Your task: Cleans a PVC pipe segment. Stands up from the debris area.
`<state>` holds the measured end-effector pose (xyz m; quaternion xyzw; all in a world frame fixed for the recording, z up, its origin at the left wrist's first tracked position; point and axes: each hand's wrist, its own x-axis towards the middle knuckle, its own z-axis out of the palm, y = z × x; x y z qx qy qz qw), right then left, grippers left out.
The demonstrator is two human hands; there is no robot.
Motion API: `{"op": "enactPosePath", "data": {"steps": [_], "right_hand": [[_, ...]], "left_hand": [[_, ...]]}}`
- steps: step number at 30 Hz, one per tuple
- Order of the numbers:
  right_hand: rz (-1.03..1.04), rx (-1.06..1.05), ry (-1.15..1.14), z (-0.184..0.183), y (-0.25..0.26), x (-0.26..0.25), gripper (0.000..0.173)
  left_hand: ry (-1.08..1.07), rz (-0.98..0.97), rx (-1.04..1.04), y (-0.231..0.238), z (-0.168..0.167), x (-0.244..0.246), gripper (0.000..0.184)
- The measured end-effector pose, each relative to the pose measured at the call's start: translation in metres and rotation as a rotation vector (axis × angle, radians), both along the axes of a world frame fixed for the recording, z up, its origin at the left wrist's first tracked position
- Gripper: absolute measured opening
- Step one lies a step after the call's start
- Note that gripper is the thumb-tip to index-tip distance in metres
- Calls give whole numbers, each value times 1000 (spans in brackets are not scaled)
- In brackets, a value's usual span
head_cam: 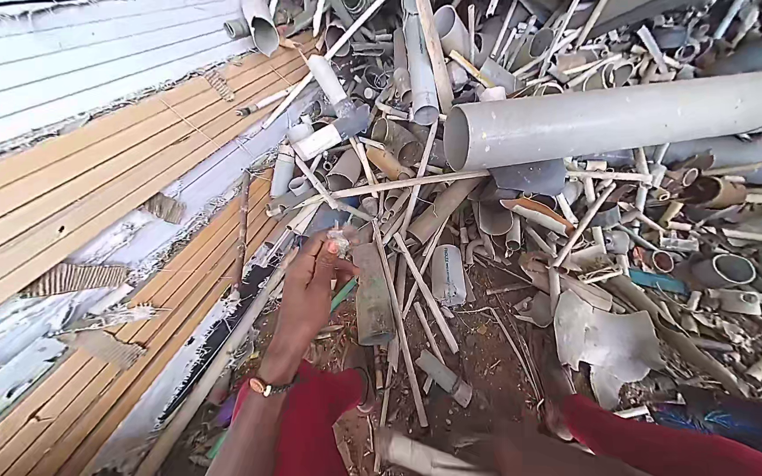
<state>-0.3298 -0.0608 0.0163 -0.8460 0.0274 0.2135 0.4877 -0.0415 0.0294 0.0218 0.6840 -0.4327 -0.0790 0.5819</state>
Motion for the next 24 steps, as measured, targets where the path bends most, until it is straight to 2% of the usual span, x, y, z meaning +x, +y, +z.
{"op": "enactPosePath", "data": {"steps": [2, 3, 4, 6, 8, 10, 13, 15, 17, 21, 24], "right_hand": [[-330, 49, -9, 9, -20, 2, 34], [-490, 62, -52, 14, -28, 1, 30], [-637, 85, -138, 16, -34, 0, 24], [-860, 151, -309, 22, -43, -3, 19], [-984, 200, -388, 29, -49, -6, 14], [-1026, 228, -429, 33, -53, -7, 16], [-979, 182, -479, 35, -54, -6, 20], [-947, 162, -458, 34, -53, -5, 20], [-920, 172, -437, 31, -54, -3, 21], [-891, 202, -384, 26, -56, 0, 14], [-766, 282, -409, 19, -60, -1, 15]], "left_hand": [[-62, -76, 52, -2, -4, -14, 44], [-57, -119, 28, -4, -8, -21, 51], [-32, -147, -38, -7, -13, -28, 48], [83, -218, -206, -14, -21, -41, 29], [251, -334, -233, -19, -25, -55, 41], [377, -422, -140, -21, -26, -67, 44], [421, -577, 49, -27, -25, -80, 37], [437, -717, 87, -32, -27, -87, 39], [470, -861, 53, -37, -28, -92, 30], [406, -855, -49, -43, -26, -97, 20], [367, -815, -125, -45, -23, -93, 35]]}}
